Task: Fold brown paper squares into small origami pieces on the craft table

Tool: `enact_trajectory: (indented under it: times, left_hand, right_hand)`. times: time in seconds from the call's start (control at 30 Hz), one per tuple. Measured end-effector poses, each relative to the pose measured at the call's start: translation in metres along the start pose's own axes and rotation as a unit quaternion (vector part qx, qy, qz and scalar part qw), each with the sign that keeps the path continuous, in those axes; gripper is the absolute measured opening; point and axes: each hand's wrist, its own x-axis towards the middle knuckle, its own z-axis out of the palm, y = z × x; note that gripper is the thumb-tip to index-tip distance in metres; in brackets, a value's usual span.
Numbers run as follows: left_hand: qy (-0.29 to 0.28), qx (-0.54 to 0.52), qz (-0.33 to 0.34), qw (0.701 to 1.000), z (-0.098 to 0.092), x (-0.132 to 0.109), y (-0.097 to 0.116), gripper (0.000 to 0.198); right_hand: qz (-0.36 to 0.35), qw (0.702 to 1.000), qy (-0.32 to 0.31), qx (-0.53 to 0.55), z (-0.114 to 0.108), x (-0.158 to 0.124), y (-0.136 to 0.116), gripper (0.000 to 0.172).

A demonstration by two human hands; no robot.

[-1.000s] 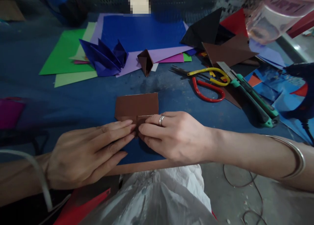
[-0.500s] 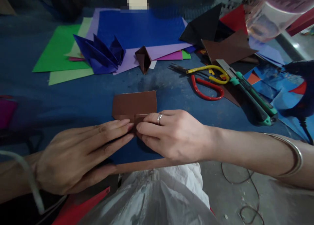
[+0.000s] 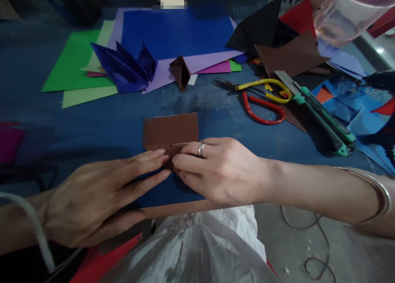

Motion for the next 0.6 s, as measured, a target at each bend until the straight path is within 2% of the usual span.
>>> enact_trajectory:
  times: [0.27, 0.6]
  left_hand:
    - [0.019, 0.013, -0.017, 1.000, 0.0069, -0.0008, 0.0064, 0.045]
    - [0.045, -0.009, -0.034, 0.998, 0.0001, -0.0002, -0.0011, 0.038]
  right_hand:
    - [0.013, 1.000, 0.015, -0.003, 0.0036, 0.0022, -0.0002, 0.028]
    - [-0.001, 1.000, 0.003, -0.009, 0.0019, 0.0046, -0.0015, 0.036]
